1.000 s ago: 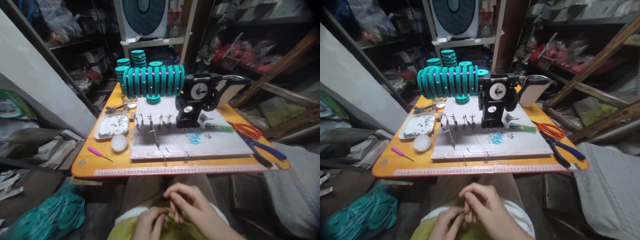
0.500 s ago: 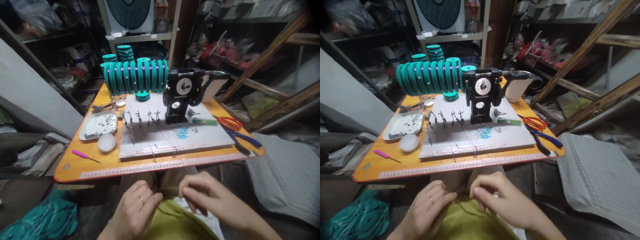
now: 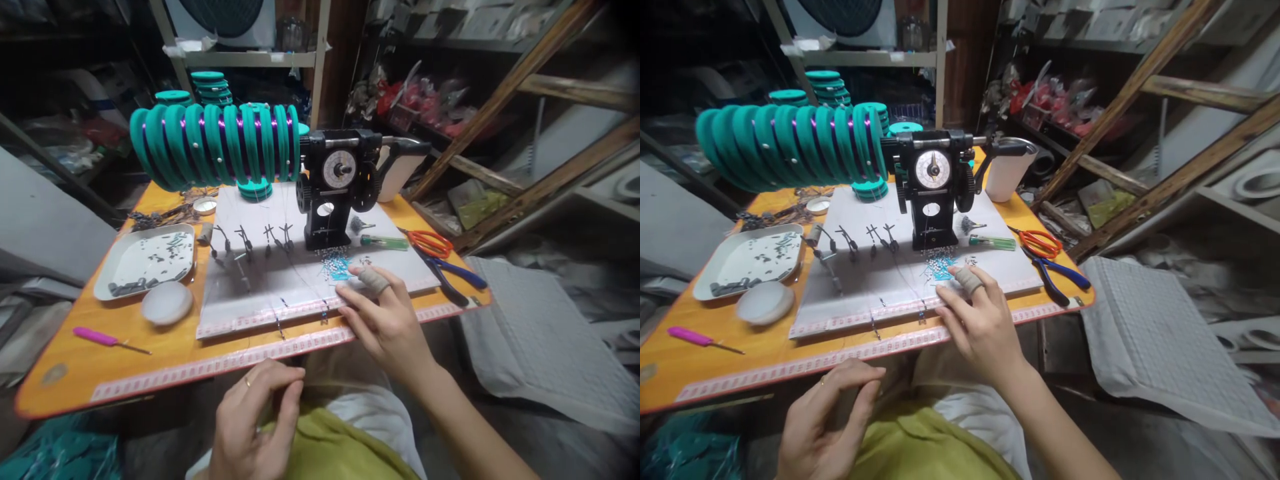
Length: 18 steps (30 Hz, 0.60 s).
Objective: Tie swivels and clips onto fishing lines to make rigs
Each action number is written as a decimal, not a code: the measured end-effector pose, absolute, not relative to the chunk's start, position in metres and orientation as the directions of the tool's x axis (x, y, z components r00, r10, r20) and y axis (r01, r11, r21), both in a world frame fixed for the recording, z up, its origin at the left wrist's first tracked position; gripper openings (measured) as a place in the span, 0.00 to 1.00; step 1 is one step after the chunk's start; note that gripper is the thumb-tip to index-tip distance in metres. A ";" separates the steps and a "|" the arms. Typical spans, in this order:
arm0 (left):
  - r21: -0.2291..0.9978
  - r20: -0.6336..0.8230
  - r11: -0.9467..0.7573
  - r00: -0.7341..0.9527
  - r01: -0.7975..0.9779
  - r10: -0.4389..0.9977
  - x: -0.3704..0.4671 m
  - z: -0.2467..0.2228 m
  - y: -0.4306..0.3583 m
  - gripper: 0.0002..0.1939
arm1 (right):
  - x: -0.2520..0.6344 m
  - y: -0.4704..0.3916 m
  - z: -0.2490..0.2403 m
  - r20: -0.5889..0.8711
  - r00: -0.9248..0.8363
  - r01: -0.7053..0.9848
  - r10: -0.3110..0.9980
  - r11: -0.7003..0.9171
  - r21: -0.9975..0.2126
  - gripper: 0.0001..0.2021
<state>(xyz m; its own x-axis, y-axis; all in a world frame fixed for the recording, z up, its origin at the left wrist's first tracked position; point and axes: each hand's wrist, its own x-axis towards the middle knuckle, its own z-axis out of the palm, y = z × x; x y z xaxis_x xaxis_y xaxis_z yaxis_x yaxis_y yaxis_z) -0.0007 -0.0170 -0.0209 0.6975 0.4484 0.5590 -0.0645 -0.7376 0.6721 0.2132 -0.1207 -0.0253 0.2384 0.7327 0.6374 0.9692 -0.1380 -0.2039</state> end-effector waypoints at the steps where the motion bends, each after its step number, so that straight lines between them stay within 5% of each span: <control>1: 0.680 0.554 -0.731 0.694 -0.059 0.460 0.001 -0.021 -0.018 0.12 | 0.213 -0.121 -0.025 0.632 0.257 0.963 0.731 -0.136 -0.234 0.13; 11: 0.793 0.462 -0.609 0.677 -0.025 0.574 0.009 -0.024 -0.020 0.10 | 0.216 -0.125 -0.027 0.734 0.219 0.963 0.643 -0.024 -0.267 0.11; 18: 0.948 0.162 -0.300 0.657 0.102 0.736 0.019 -0.021 -0.028 0.08 | 0.185 -0.139 -0.011 0.769 0.192 0.967 0.610 0.017 -0.255 0.12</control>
